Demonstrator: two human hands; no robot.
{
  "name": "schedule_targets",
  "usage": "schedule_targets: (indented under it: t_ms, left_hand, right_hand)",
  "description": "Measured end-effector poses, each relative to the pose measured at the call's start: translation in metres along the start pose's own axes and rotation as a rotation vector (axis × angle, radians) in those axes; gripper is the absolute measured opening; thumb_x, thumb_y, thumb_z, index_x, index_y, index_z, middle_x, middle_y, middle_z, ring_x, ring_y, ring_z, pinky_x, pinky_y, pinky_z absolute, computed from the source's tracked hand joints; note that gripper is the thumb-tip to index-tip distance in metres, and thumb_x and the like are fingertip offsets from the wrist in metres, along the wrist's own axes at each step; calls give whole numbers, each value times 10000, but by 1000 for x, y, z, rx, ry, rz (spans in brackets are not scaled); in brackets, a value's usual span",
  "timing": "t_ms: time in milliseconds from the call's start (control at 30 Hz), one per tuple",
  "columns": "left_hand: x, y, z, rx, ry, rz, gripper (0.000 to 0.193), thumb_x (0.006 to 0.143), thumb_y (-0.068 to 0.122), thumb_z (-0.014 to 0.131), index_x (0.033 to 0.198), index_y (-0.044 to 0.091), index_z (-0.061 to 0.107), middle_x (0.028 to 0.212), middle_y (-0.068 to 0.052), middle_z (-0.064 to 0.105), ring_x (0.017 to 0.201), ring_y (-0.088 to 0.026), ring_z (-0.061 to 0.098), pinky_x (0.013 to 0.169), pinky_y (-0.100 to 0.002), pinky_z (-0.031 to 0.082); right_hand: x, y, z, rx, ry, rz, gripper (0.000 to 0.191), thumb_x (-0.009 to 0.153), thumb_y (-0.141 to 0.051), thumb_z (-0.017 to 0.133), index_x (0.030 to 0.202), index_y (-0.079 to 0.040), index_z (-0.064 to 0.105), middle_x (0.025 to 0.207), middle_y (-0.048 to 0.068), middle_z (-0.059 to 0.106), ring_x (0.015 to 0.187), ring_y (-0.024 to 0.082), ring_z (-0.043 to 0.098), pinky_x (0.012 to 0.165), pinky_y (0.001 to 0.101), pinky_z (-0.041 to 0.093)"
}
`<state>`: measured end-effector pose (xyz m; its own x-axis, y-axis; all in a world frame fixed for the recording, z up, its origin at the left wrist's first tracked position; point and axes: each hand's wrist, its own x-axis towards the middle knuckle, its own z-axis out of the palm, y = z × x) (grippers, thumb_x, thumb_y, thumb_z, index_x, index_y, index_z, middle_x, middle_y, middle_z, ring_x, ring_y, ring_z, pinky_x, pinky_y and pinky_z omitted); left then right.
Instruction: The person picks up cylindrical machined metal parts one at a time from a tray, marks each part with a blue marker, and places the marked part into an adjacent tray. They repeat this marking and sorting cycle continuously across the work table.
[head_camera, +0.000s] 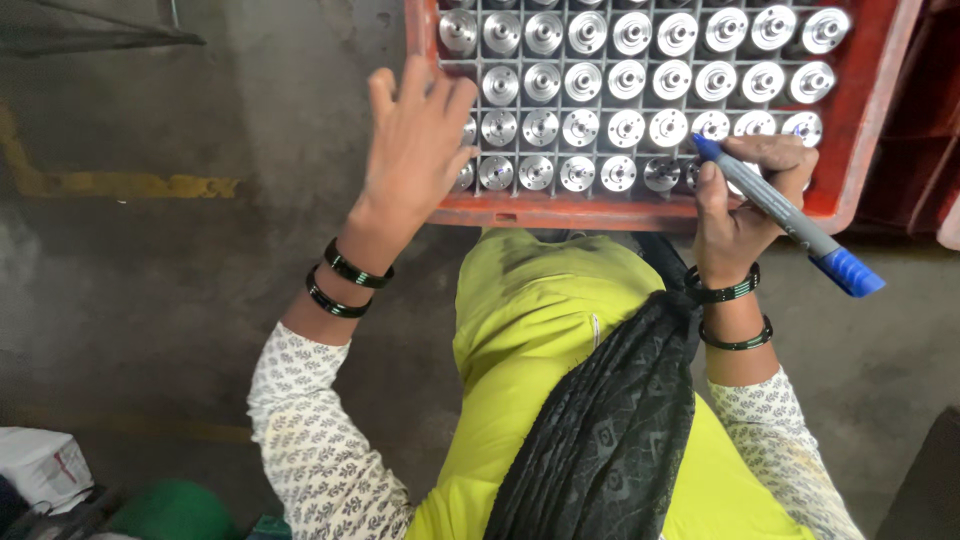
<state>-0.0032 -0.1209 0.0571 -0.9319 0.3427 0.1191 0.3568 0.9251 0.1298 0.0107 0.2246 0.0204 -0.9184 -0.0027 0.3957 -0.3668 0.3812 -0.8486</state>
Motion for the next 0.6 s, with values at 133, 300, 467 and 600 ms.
schedule_targets:
  t_ms: [133, 300, 467, 600]
  left_hand:
    - [4, 8, 7, 261, -11, 127, 440, 789, 164, 789, 1181, 108, 598, 999, -53, 606, 1151, -254, 499, 961, -445, 349]
    - [0, 8, -64, 96, 159, 93, 388, 904, 224, 803, 1192, 96, 575, 1035, -53, 612, 1083, -251, 501, 919, -475, 349]
    - [1, 8, -118, -1123, 267, -127, 555, 1010, 344, 691, 1366, 44, 387, 1125, -64, 556, 1023, -160, 562, 904, -356, 480]
    - [40, 70, -24, -1996, 240, -435, 438, 1106, 375, 595, 1346, 20, 508, 928, -40, 575, 751, -107, 545, 656, -273, 473]
  right_hand:
    - [1, -2, 0, -13, -13, 24, 195, 1049, -10, 743, 1149, 27, 579, 1097, 96, 529, 1020, 193, 536, 887, 307, 437]
    - [4, -4, 0, -25, -13, 7, 193, 1030, 10, 727, 1155, 26, 580, 1089, 107, 553, 1011, 198, 544, 933, 324, 452]
    - [4, -6, 3, 25, 11, 56, 196, 1028, 1, 723, 1148, 21, 569, 1106, 104, 568, 1019, 188, 559, 937, 310, 473]
    - [5, -4, 1, -10, -13, 6, 200, 1007, 6, 726, 1139, 17, 576, 1098, 113, 576, 1031, 203, 562, 950, 318, 470]
